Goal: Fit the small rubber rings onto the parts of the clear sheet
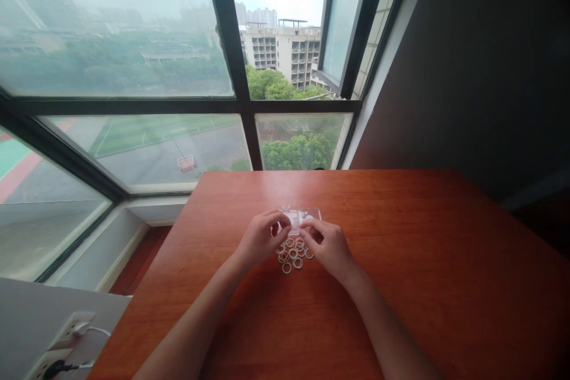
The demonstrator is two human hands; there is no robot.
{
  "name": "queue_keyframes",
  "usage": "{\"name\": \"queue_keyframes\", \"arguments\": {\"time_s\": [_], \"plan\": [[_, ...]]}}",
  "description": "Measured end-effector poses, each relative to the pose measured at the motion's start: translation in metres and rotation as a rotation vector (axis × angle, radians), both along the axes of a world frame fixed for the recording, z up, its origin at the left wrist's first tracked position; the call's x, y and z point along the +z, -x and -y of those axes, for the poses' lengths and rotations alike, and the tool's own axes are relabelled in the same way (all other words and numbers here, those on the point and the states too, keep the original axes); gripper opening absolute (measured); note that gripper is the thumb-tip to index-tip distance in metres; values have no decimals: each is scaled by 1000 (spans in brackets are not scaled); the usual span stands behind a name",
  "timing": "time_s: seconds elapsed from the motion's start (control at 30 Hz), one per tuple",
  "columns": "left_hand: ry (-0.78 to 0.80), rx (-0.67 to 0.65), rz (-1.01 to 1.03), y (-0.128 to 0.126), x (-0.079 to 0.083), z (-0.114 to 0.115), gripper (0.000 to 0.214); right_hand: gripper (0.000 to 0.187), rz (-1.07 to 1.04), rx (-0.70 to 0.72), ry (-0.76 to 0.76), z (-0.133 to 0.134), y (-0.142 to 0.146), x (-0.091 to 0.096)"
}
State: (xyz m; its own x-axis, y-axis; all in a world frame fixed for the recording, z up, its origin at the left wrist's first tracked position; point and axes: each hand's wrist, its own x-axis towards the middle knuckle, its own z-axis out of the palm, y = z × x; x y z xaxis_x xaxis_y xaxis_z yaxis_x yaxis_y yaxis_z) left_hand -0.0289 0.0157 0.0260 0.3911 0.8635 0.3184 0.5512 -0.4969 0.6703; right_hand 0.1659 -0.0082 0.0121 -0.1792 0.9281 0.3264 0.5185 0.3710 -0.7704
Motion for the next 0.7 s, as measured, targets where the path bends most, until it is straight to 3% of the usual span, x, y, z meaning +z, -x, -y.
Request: {"name": "queue_keyframes", "arguments": {"time_s": [0.13, 0.23, 0.4, 0.7], "plan": [[-101, 227, -62, 9, -11, -9, 10, 10, 157, 38, 68, -3, -8, 0], [-119, 308, -99, 14, -21, -15, 11, 8, 250, 107, 117, -2, -13, 1], [-83, 329, -142, 17, -29, -18, 14, 11, 336, 210, 174, 3, -14, 4], [-83, 296, -146, 17, -23, -15, 13, 6, 416, 307, 214, 7, -8, 5]]}}
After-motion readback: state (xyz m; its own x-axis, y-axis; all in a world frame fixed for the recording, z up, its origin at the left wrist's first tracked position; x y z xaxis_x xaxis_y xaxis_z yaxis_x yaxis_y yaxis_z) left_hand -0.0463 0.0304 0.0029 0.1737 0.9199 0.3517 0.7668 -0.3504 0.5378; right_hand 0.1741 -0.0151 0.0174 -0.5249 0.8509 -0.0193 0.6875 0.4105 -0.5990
